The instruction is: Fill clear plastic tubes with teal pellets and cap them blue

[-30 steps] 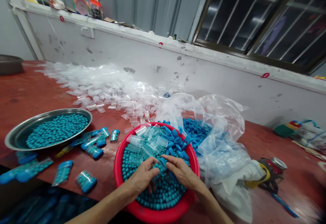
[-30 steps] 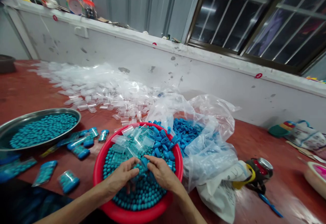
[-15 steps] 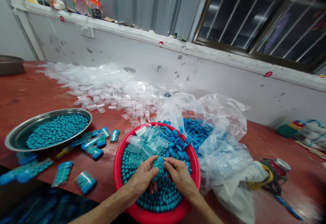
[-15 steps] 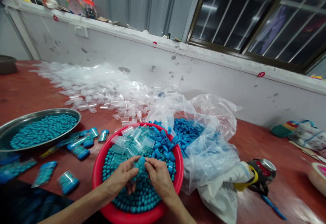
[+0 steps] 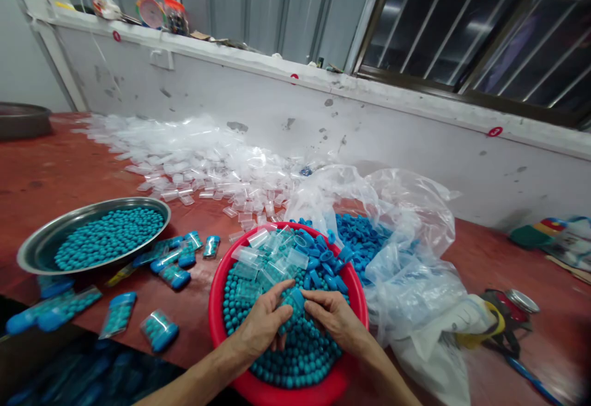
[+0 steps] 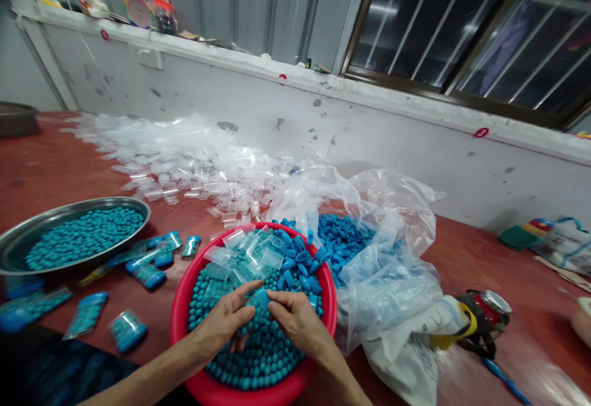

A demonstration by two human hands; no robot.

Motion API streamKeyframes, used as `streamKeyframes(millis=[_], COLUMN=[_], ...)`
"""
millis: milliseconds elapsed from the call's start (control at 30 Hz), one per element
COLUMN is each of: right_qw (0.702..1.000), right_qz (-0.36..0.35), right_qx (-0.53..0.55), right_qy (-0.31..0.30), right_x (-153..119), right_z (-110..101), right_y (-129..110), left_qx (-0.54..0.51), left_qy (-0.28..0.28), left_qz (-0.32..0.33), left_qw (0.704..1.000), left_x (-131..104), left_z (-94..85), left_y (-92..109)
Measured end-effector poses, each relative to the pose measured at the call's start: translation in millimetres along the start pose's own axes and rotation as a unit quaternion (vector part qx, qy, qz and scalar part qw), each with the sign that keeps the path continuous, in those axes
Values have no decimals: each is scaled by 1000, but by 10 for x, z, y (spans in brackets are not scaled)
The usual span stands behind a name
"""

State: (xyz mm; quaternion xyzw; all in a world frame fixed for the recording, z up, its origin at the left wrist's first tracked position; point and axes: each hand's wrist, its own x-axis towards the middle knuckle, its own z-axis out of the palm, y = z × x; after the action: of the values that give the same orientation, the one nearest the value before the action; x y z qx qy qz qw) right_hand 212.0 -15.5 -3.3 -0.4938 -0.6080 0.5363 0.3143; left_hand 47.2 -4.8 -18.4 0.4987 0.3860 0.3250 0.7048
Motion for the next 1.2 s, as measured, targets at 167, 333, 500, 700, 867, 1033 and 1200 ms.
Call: streamKeyframes(millis=[167,333,500,700,867,1033,1200], right_qw=[999,983,979,997,996,994,986], right_qz=[-21,-98,-108,-54,21,-6,-69], right_qx=[-45,-154,-170,-48,81,80,-137], right_qy=[9,21,17,22,3,76,70], right_x=[-28,-85,-92,-64,-76,19,-35], right_z=[29,14,66,67,-184,-114,111], right_y=[-36,-125,-42,-68,-161,-77,-108], left_qx=[-6,34,14,24,-1,41,68], left_qy=[3,10,1,55,17,-19,31], left_qz=[-12,0,-6,6,-15,-13,11], left_qw=[1000,999,1000,998,1000,999,997], left_x=[4,-18,-6,-25,-19,-25,-41], left_z=[-6,13,26,2,-26,-6,19], left_y=[0,40,41,79,75,63,44])
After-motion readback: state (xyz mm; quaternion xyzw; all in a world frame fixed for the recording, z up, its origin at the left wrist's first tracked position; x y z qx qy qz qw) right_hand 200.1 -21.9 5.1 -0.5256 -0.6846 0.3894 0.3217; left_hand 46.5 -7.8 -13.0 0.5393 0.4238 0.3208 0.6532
